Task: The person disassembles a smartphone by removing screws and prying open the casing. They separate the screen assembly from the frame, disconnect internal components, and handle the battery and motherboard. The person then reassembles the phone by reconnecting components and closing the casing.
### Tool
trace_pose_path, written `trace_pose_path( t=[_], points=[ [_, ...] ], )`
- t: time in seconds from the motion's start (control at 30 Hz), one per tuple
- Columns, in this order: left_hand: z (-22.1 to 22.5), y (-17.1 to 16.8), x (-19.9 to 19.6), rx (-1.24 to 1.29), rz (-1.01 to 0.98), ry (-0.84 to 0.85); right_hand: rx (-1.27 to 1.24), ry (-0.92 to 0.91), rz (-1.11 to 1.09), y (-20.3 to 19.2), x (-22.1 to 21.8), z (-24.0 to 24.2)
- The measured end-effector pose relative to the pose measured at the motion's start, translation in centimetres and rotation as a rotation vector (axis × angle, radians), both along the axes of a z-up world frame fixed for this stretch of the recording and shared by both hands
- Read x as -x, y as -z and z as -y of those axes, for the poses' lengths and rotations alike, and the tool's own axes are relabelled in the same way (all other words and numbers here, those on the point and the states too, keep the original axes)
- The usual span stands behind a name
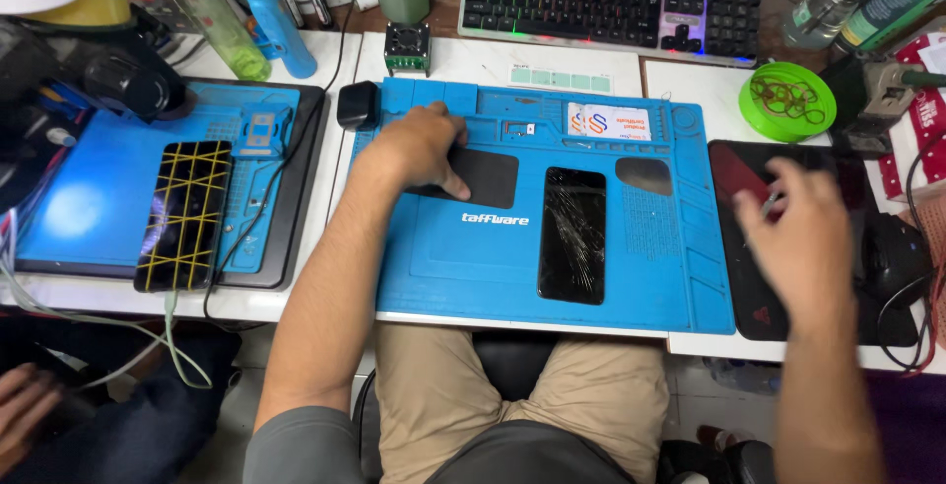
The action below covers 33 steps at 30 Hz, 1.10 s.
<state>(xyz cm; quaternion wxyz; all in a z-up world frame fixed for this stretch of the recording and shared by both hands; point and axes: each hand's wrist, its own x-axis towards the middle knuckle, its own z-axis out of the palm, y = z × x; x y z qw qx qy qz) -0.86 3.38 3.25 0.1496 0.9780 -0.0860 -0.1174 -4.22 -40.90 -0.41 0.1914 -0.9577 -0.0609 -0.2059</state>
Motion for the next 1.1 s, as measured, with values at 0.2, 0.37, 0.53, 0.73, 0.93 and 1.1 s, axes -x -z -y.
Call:
trace_pose_path(
  t=[0.2,0.37,0.53,0.73,0.93,1.1],
  points=[
    [0.6,0.7,-0.4,-0.109,-0.006,0.029,-0.334,-0.234,0.113,2.6,4.8,-6.6],
    [0.0,1.5,-0.7,0.041,0.004,0.030,-0.395,-0.254,0.158,2.8,4.4,-6.5],
    [0.0,3.0,-1.8,0.177,0.049,0.098,-0.419,-0.278,0.107,3.1,4.6,-6.1],
    [-2.5,3.0,-8.8,0.431,0.252,0.111,-0.422,-0.294,0.085,3.2,4.7,-5.8],
    [-2.5,4.4,-11.8,0.360,0.219,0.009,-0.441,-0.315,0.057,3.0,4.7,-5.8],
    [-1.9,6.0,-11.2,0.238,0.337,0.057,-0.436,-0.325,0.042,3.0,4.5,-5.6]
  ],
)
